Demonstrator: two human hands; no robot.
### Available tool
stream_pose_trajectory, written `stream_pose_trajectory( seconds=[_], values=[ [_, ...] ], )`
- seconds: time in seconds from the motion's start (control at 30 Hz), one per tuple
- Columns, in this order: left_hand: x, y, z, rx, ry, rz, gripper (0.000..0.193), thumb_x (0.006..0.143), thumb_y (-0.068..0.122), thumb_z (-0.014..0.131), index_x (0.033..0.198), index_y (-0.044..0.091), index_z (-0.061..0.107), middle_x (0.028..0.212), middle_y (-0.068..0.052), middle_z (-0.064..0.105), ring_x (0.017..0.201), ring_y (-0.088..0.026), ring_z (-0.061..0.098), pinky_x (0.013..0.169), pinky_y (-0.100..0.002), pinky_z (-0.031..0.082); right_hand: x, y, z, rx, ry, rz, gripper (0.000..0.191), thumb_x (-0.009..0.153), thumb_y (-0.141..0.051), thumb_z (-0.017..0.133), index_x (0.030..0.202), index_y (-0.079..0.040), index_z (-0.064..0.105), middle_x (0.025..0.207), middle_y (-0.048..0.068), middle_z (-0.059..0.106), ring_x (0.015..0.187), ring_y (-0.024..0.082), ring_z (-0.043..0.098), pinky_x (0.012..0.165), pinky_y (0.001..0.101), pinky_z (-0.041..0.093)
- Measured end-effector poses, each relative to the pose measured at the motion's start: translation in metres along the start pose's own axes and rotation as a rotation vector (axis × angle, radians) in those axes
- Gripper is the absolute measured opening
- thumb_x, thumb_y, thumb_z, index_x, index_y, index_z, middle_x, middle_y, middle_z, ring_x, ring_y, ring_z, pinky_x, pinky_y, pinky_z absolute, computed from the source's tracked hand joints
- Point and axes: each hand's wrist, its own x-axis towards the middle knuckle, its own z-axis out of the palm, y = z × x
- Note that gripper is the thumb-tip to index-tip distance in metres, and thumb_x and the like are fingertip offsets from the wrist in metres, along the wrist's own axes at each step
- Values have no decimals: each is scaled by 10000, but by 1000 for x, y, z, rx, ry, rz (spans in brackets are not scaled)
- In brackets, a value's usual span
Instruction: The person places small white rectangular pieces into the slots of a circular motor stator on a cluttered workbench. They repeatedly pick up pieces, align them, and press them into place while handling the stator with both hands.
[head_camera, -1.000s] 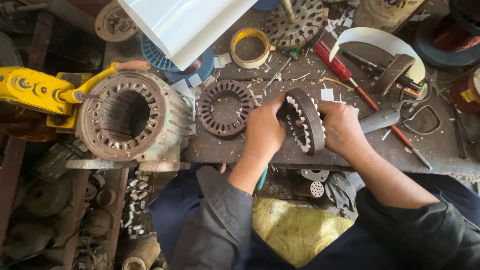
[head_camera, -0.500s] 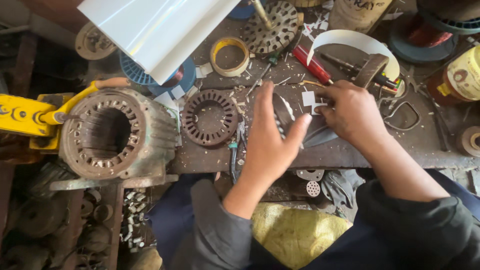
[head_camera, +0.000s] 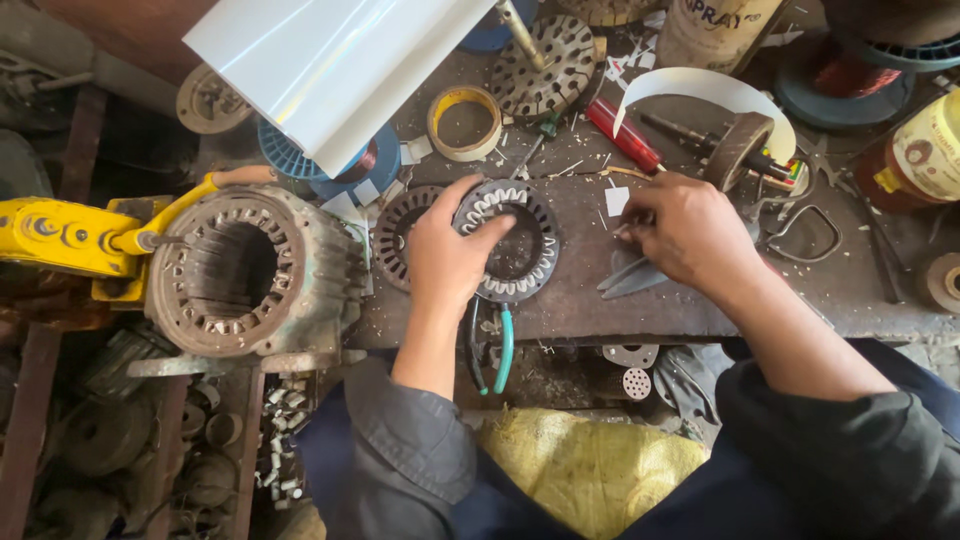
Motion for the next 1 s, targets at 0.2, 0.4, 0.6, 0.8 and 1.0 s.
stream_pose_trajectory(
  seconds=[0.2,0.4,0.6,0.8,1.0],
  values=[
    [12,-11,9,359,25,312,452,776,72,794,1214,157,724,1184,-126,736,1150,-361,652,980,-456,487,-28,-14,-14,99,268,-107,138,831,-118,757,965,-86,762,961,122,720,957,353,673,856,456,534],
    [17,3,18,483,-104,319,440,779,121,800,1211,140,715,1163,-132,726,1155,-364,604,977,-550,373,-41,-29,-22,204,369,-110,269,855,-8,680,1096,-84,772,1020,124,734,978,332,701,872,416,549],
    [-36,38,43,151,58,436,239,948,160,756,1171,94,705,1127,-118,743,1093,-331,695,980,-424,517,-44,-37,-28,394,326,-47,235,866,-46,747,1100,-58,767,1020,123,748,859,244,737,762,332,566],
    [-60,57,80,-467,-111,-41,189,953,166,760,1068,17,774,981,-103,768,866,-158,684,759,-274,530,-48,-37,-33,446,352,19,176,841,-61,782,1012,-25,757,992,84,774,883,177,758,778,290,575],
    [-56,42,102,-985,-207,-290,172,935,52,742,1085,-33,743,1009,-68,749,907,-109,681,820,-245,561,-46,-27,-37,327,408,-179,156,843,-47,798,994,-43,760,1058,91,762,985,160,743,865,290,580]
  ],
)
